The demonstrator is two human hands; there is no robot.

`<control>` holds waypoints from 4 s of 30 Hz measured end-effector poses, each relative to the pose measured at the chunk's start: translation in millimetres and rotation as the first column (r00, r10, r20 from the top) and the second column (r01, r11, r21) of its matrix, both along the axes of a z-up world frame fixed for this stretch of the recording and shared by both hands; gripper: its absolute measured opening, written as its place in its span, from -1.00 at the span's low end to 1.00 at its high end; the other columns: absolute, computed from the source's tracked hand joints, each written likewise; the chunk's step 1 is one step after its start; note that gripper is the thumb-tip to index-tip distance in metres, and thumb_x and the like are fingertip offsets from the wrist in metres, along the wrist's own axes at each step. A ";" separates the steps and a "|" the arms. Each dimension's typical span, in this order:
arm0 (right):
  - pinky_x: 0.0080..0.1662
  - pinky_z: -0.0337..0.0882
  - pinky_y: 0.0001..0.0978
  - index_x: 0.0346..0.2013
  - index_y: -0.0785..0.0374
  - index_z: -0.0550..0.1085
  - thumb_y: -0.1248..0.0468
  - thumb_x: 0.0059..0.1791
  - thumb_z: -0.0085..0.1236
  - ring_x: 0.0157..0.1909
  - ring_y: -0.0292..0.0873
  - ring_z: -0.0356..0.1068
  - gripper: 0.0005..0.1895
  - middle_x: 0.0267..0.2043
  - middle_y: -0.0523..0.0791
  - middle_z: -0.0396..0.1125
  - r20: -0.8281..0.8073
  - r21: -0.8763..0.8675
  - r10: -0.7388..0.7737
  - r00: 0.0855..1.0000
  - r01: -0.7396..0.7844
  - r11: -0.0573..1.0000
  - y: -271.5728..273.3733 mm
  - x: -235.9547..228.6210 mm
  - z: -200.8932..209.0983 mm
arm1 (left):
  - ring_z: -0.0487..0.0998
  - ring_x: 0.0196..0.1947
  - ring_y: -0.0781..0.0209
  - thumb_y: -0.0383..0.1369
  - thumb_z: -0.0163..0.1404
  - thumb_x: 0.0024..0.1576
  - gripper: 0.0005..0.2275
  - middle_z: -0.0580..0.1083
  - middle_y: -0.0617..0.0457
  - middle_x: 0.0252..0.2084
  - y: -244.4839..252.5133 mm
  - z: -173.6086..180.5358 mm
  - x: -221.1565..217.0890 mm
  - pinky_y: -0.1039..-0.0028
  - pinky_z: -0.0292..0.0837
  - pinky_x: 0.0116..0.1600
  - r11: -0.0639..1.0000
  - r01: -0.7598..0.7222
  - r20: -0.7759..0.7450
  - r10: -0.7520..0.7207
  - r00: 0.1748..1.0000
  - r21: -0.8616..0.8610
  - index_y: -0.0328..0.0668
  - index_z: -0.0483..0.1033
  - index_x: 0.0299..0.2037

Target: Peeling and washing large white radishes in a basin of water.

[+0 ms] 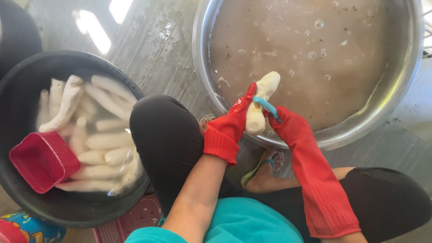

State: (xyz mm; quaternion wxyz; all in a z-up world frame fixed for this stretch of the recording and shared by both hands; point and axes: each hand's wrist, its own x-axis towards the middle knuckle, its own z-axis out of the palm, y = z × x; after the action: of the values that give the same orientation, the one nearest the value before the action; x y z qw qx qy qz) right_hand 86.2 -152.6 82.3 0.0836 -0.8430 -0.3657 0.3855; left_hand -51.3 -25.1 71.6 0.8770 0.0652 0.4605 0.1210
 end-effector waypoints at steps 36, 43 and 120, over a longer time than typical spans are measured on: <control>-0.39 0.36 -0.41 -0.25 -0.05 0.49 -0.09 0.09 0.00 -0.63 -0.19 0.40 -0.74 -0.69 -0.18 0.29 -0.025 0.085 -0.402 0.915 0.403 0.911 1.6 84.9 30.7 | 0.62 -0.24 -0.48 -0.48 0.38 -0.05 -0.51 0.51 -0.53 -0.23 -10.5 39.7 0.7 -0.23 0.54 -0.06 0.927 0.197 0.238 -0.279 0.930 0.318 -0.37 0.49 0.10; -0.44 0.36 -0.43 -0.24 0.12 0.48 0.07 0.05 0.02 -0.63 -0.16 0.35 -0.78 -0.70 -0.06 0.24 -0.263 0.122 -0.573 0.776 0.616 0.778 6.6 74.2 30.3 | 0.64 -0.21 -0.21 -0.41 0.36 -0.04 -0.56 0.55 -0.33 -0.22 -7.2 77.7 -7.9 -0.03 0.58 0.00 0.883 0.272 0.167 -0.356 0.920 0.384 -0.33 0.52 0.04; -0.31 0.49 -0.33 -0.13 -0.08 0.54 0.07 0.03 0.03 -0.49 -0.12 0.48 -0.81 -0.63 -0.10 0.37 -0.311 0.182 -0.474 0.824 0.541 0.821 35.7 11.6 14.7 | 0.62 -0.24 0.19 -0.06 0.33 0.04 -0.51 0.46 0.02 -0.21 -25.4 -41.5 9.7 0.32 0.60 0.04 0.600 -0.040 0.427 0.613 0.665 -0.799 -0.21 0.46 0.00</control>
State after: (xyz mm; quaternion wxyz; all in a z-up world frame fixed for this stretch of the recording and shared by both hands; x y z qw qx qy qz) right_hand 97.9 -116.9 97.0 0.3401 -0.8354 -0.1601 0.4009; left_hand -41.6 -50.5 30.1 0.8857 -0.4324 0.1255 0.1128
